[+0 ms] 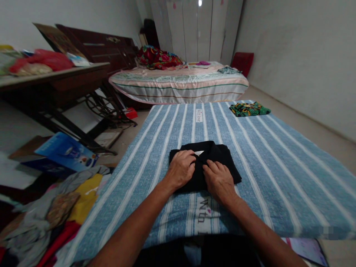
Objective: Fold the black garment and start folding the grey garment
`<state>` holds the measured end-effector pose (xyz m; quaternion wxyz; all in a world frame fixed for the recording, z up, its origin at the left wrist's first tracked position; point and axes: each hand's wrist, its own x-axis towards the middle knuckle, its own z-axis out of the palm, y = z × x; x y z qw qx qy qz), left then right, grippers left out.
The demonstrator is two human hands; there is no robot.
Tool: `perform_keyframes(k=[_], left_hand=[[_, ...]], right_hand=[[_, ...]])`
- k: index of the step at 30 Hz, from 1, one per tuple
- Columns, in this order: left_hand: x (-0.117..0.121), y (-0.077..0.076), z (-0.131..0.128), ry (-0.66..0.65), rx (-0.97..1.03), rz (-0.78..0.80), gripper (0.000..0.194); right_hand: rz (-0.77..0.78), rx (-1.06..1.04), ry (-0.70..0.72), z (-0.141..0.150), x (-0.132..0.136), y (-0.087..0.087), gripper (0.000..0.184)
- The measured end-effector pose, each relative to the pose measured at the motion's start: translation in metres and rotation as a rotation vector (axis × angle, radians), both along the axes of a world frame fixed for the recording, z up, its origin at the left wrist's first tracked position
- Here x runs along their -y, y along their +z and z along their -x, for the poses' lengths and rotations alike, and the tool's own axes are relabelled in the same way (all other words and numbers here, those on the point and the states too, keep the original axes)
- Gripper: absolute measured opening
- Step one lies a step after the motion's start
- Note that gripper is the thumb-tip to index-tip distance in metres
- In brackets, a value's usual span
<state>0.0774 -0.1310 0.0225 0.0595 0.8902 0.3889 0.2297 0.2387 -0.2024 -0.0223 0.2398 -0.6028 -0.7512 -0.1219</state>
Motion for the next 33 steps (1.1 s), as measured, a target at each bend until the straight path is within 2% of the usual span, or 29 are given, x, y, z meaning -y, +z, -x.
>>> perform_keyframes(k=[4,8,13,18,20,23,26,29,33], left_hand=[[0.001,-0.012,-0.001,0.027,-0.088,0.024,0.019],[0.003,-0.012,-0.001,0.039,-0.018,-0.011,0.021],[0.032,-0.008,0.008,0.101,0.077,-0.078,0.024],[0.064,-0.022,0.014,0.208,-0.069,0.017,0.033],[0.069,-0.029,0.013,0.243,-0.119,0.071,0.038],[0.070,-0.033,0.014,0.253,-0.082,0.084,0.039],[0.069,-0.033,0.019,0.247,0.030,0.040,0.036],[0.069,-0.033,0.029,0.252,0.164,-0.015,0.031],[0.069,-0.034,0.045,0.315,0.291,-0.027,0.028]], right_hand=[[0.030,0.022,0.013,-0.001,0.000,-0.002,0.025],[0.024,0.022,0.025,-0.001,0.000,-0.001,0.024],[0.015,0.018,0.021,-0.002,0.001,-0.002,0.025],[0.017,-0.015,0.029,-0.003,0.000,-0.004,0.025],[0.019,-0.032,0.032,-0.003,0.000,-0.004,0.026],[0.028,-0.069,0.044,-0.004,0.000,-0.002,0.026],[0.016,-0.177,0.086,-0.010,-0.001,-0.002,0.026],[-0.050,-0.373,0.125,-0.022,-0.001,-0.001,0.025],[-0.100,-0.621,0.123,-0.042,0.000,0.003,0.022]])
